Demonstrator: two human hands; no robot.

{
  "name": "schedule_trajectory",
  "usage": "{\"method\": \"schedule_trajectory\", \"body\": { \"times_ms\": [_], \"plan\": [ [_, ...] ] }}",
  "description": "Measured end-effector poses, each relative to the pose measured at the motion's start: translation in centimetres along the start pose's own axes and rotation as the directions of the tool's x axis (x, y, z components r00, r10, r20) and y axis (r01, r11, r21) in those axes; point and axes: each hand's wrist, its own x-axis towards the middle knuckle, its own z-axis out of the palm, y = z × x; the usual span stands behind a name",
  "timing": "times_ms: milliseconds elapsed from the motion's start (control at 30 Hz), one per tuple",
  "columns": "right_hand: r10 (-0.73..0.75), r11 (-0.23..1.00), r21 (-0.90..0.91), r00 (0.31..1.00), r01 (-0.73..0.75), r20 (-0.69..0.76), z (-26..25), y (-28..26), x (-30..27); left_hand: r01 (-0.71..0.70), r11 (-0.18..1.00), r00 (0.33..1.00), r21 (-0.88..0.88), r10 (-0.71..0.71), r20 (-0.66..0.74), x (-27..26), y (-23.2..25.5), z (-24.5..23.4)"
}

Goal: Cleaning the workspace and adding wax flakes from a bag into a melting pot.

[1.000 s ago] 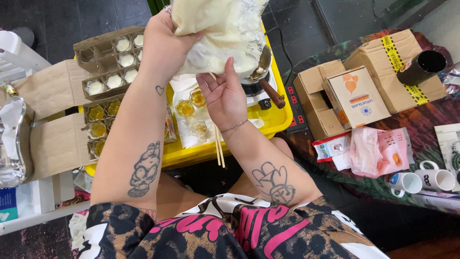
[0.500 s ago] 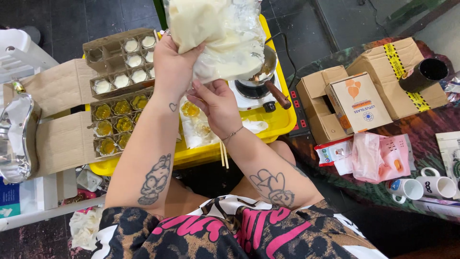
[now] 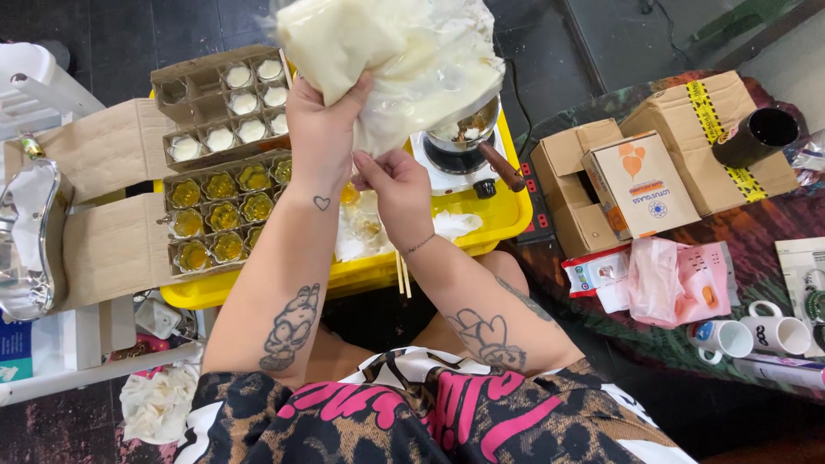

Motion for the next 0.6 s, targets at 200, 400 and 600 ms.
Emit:
{"method": "schedule_trajectory", "body": {
  "times_ms": [200, 400, 600],
  "plan": [
    [0.049, 0.995, -0.087, 0.998, -0.046, 0.040, -0.9, -1.6, -1.6, 0.009, 0.985, 1.000, -0.172, -0.009, 0.003, -1.0, 0.6, 0.0],
    [0.251, 0.790, -0.610, 0.938, -0.057, 0.239, -1.5, -12.3, -5.9, 0.003, 0.999, 0.999, -0.050, -0.001, 0.040, 0.3, 1.3, -1.2],
    [-0.403, -0.054, -0.690, 0.616, 0.722, 0.677, 2.1, -24.7, -3.6, -0.069, 0.970, 0.984, 0.234, 0.028, 0.174, 1.8, 2.2, -0.6]
  ]
}}
